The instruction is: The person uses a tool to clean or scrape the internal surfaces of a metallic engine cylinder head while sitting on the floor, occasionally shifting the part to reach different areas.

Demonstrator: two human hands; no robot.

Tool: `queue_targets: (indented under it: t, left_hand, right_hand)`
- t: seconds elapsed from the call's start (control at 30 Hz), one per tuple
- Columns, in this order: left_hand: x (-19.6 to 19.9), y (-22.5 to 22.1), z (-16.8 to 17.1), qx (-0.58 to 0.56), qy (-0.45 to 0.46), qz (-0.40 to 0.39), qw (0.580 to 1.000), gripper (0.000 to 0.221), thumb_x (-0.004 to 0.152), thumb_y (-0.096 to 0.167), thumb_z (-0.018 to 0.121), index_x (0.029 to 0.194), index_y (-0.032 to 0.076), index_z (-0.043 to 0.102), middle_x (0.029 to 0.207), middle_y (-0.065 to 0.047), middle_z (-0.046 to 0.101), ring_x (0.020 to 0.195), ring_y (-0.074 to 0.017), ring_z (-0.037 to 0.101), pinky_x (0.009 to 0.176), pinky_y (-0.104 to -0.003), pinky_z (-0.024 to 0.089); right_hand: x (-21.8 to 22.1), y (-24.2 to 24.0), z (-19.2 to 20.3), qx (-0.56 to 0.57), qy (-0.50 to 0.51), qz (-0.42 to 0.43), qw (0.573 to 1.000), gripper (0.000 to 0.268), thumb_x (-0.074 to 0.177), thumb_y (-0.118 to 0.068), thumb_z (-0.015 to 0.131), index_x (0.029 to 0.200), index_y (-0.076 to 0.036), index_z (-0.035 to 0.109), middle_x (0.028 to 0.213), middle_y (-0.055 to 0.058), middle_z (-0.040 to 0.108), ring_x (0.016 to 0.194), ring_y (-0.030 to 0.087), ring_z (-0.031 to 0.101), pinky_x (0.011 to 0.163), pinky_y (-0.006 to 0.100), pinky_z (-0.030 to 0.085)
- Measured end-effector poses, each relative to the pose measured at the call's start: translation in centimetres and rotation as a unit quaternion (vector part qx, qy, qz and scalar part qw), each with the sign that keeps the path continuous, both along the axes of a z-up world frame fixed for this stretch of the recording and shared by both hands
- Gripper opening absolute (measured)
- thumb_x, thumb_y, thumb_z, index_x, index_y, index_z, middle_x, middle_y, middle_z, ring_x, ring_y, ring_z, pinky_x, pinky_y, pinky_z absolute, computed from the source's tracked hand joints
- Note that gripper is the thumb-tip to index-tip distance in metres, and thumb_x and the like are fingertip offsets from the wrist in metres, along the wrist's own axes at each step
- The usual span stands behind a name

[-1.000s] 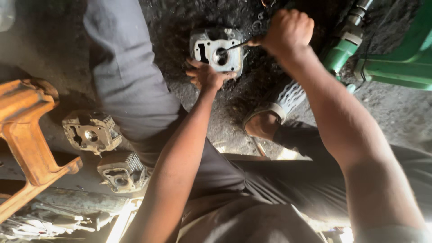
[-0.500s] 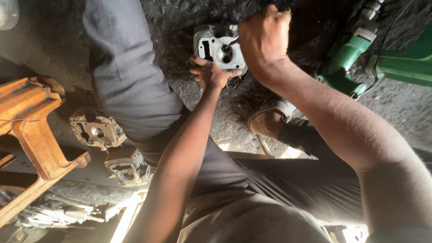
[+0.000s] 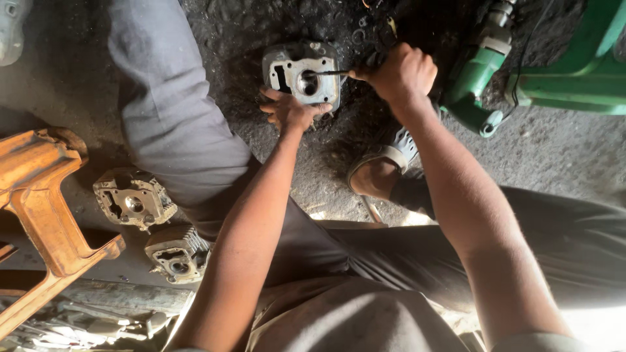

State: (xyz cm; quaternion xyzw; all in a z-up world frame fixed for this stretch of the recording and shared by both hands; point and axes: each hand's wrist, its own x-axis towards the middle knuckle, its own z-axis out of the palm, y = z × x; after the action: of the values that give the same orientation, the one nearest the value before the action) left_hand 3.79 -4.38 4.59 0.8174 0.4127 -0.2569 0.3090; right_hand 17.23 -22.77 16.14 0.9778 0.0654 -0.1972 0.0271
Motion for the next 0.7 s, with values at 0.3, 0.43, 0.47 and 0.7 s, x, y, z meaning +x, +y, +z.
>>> queue_targets:
  t: [0.3, 0.43, 0.47, 0.7]
  left_hand:
    - [0.7, 0.2, 0.9, -0.033, 0.027, 0.140, 0.989, 0.174, 0.041, 0.044, 0.108, 0.153, 0.006, -0.019, 0.155, -0.046, 0.003, 0.142, -0.0611, 0.024, 0.112, -0.064, 0.039]
    - [0.9, 0.2, 0.7, -0.027, 0.024, 0.148, 0.988, 0.173, 0.038, 0.043, 0.107, 0.153, 0.009, -0.018, 0.155, -0.041, 0.010, 0.141, -0.0593, 0.027, 0.109, -0.063, 0.044]
    - [0.6, 0.1, 0.7, -0.026, 0.028, 0.141, 0.989, 0.174, 0.039, 0.044, 0.108, 0.152, 0.009, -0.019, 0.155, -0.043, 0.008, 0.141, -0.0604, 0.026, 0.109, -0.063, 0.044]
    - [0.5, 0.3, 1.8, -0.053, 0.045, 0.122, 0.990, 0.174, 0.044, 0.045, 0.104, 0.154, 0.004, -0.024, 0.155, -0.041, 0.015, 0.141, -0.0584, 0.031, 0.114, -0.060, 0.042]
  right_hand:
    - [-4.1, -0.3, -0.5, 0.041, -0.117, -0.076, 0.989, 0.092, 0.048, -0.089, 0.082, 0.081, -0.003, 0.073, 0.079, 0.012, 0.075, 0.076, 0.028, 0.073, 0.069, 0.039, 0.058]
    - [-5.1, -0.8, -0.7, 0.082, 0.112, -0.212, 0.967, 0.095, 0.060, -0.087, 0.076, 0.104, -0.004, 0.072, 0.099, 0.015, 0.076, 0.089, 0.027, 0.077, 0.079, 0.039, 0.062]
    - [-5.9, -0.9, -0.7, 0.080, 0.089, -0.212, 0.970, 0.098, 0.058, -0.089, 0.077, 0.103, -0.002, 0.071, 0.099, 0.017, 0.075, 0.090, 0.029, 0.076, 0.078, 0.039, 0.060]
    - [-8.1, -0.5, -1.1, 0.099, 0.138, -0.261, 0.950, 0.102, 0.059, -0.090, 0.072, 0.110, -0.002, 0.068, 0.103, 0.015, 0.075, 0.093, 0.026, 0.074, 0.079, 0.037, 0.059]
